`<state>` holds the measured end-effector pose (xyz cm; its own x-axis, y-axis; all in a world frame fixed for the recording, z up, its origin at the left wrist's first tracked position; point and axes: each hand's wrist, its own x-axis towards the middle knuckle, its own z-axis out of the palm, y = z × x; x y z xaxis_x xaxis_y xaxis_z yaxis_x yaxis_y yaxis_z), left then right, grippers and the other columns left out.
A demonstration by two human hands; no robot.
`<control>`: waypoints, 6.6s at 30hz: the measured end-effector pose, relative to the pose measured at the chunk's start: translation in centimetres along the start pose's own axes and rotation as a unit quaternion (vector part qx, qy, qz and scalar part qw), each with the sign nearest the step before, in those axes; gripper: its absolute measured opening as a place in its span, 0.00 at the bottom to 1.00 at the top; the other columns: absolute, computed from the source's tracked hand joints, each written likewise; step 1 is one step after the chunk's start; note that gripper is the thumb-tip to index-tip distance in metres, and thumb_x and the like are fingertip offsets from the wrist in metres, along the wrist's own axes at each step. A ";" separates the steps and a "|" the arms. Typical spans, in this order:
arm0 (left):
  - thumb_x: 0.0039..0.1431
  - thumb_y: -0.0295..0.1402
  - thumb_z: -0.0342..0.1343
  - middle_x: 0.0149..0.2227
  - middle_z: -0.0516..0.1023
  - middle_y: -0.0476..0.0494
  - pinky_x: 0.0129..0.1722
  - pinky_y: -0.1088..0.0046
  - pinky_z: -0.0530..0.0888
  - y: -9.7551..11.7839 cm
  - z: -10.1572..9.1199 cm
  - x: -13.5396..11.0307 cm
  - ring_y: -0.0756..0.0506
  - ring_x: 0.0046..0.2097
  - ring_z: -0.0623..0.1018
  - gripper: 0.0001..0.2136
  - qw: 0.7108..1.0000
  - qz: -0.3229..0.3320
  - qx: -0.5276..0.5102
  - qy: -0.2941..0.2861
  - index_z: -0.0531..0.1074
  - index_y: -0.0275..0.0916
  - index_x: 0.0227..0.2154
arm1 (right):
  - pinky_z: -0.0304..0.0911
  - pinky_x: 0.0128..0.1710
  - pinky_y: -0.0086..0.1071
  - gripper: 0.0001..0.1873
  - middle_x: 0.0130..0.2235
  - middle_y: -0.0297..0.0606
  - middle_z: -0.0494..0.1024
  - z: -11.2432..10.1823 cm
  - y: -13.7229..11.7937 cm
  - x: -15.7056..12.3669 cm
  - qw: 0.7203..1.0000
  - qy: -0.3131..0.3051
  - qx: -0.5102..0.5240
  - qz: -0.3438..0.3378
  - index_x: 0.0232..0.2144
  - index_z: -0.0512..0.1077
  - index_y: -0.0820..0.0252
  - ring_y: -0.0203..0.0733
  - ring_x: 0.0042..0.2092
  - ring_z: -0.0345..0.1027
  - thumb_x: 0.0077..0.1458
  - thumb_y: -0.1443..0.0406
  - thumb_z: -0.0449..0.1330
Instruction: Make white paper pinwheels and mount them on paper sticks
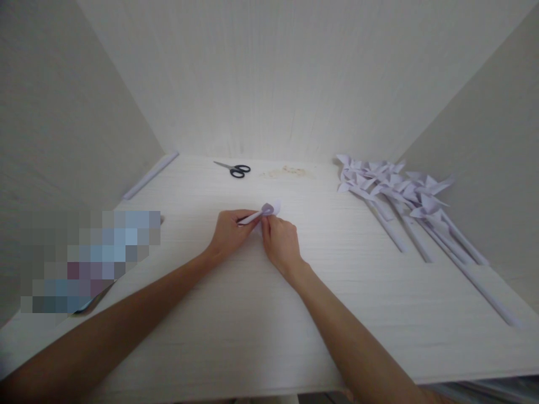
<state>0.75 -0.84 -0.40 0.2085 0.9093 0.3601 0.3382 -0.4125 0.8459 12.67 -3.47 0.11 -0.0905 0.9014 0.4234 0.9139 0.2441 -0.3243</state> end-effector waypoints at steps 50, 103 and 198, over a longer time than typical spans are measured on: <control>0.47 0.34 0.51 0.28 0.77 0.48 0.31 0.77 0.68 0.3 -0.2 0.2 0.49 0.32 0.74 0.10 0.995 -0.046 -0.079 -0.035 0.75 0.36 0.28 | 0.56 0.27 0.29 0.08 0.26 0.38 0.72 0.2 0.5 -0.1 0.992 0.050 0.113 0.013 0.27 0.68 0.62 0.37 0.26 0.63 0.51 0.67 0.49; 0.37 0.35 0.60 0.23 0.73 0.47 0.33 0.74 0.68 -0.3 -1.2 1.3 0.54 0.27 0.70 0.11 0.863 -0.235 -0.419 -0.157 0.74 0.33 0.24 | 0.61 0.29 0.29 0.08 0.27 0.33 0.76 0.2 2.1 0.7 0.695 -0.066 0.677 0.232 0.25 0.72 0.61 0.34 0.27 0.67 0.36 0.67 0.63; 0.39 0.40 0.56 0.22 0.71 0.49 0.24 0.78 0.65 -0.4 -0.7 0.8 0.52 0.24 0.69 0.14 0.979 -0.089 -0.112 -0.147 0.71 0.32 0.25 | 0.63 0.24 0.27 0.10 0.21 0.35 0.75 0.1 0.7 1.1 0.638 0.071 0.694 0.327 0.19 0.72 0.67 0.34 0.23 0.67 0.28 0.69 0.66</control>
<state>0.18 0.11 -0.18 0.4307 0.8971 0.0983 0.1900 -0.1967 0.9619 13.19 -2.30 0.28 0.2581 0.9550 -0.1463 -0.5011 0.0029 -0.8654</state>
